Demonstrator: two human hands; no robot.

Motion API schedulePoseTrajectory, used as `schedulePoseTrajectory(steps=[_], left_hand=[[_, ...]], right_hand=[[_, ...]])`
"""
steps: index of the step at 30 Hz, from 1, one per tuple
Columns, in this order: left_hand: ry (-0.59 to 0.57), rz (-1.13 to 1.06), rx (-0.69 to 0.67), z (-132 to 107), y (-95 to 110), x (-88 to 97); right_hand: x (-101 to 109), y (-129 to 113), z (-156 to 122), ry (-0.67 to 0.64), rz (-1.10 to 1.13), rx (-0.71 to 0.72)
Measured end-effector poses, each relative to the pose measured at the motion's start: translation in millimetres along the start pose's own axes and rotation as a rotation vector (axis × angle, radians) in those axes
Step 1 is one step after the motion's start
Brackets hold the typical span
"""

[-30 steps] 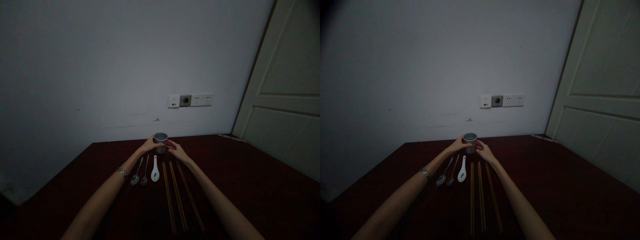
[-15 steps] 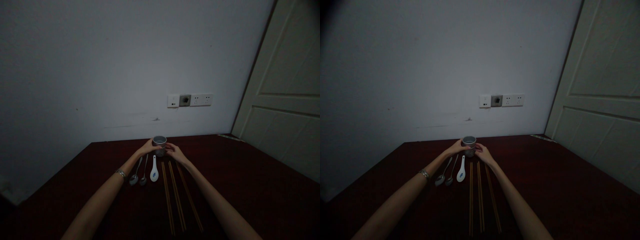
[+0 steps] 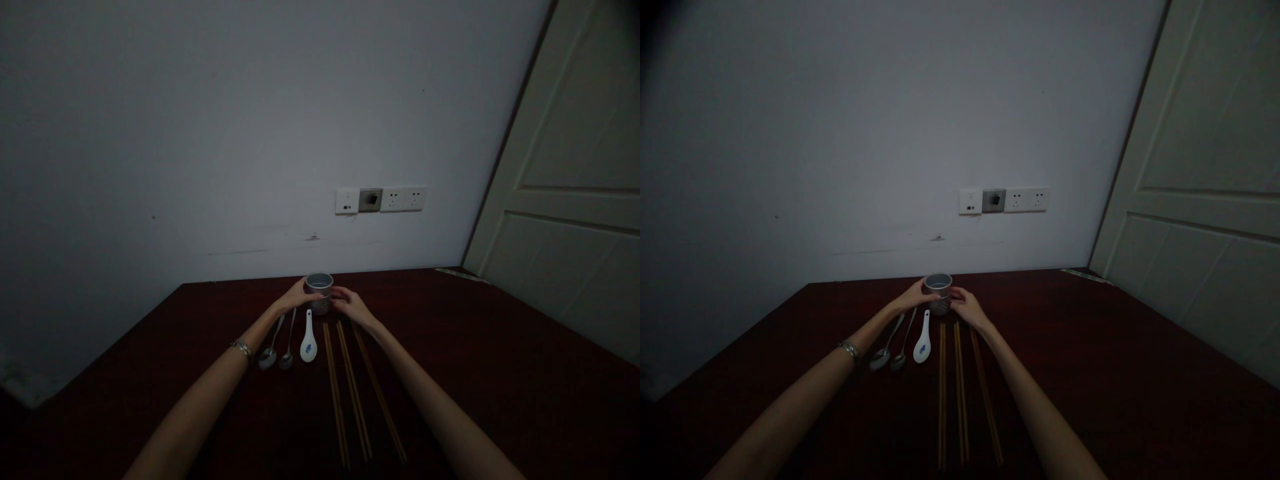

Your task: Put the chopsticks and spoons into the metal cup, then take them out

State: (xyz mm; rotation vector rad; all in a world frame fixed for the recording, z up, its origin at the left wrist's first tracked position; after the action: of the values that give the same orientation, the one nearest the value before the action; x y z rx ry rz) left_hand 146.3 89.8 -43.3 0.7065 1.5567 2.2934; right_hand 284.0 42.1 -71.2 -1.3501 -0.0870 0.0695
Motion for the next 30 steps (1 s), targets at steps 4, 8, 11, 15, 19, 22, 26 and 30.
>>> schedulePoseTrajectory(steps=[4, 8, 11, 15, 19, 22, 26, 30], left_hand=[[0.01, -0.034, 0.021, 1.2, -5.5, 0.9], [0.012, -0.055, 0.025, 0.1, -6.6, 1.2], [0.005, -0.057, 0.031, -1.2, -6.0, 0.9], [-0.003, -0.045, 0.023, -0.8, -6.4, 1.1], [-0.011, -0.034, 0.028, -0.2, -7.1, 0.7], [-0.001, -0.009, 0.022, -0.8, -4.2, 0.8], [-0.003, -0.004, 0.02, -2.0, -0.4, 0.0], [-0.011, -0.014, 0.032, -3.2, 1.0, -1.2]], right_hand=[[1.1, -1.5, -2.4, 0.011, -0.013, -0.023], [1.3, -0.4, -2.7, 0.01, -0.021, -0.021], [2.5, 1.8, -1.9, 0.034, -0.02, -0.023], [3.2, 2.6, -1.7, 0.049, -0.048, -0.035], [2.2, 0.5, -2.8, 0.034, -0.053, -0.037], [1.6, -0.2, -3.1, 0.03, -0.047, -0.039], [1.1, 2.7, -3.0, 0.03, -0.06, -0.054], [2.0, 5.6, -3.4, 0.047, -0.076, -0.064]])
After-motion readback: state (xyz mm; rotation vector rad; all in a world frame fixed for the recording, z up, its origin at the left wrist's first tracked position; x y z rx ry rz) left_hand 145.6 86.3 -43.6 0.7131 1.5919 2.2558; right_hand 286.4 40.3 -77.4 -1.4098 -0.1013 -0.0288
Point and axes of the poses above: each hand's wrist, its own z-axis towards the middle knuckle, its own x-axis out of the back of the hand, y = z × x, the point moved 7 cm from there along z, towards the middle knuckle, and after that the axes turned 2 degrees about -z, right-handed, at the moved point
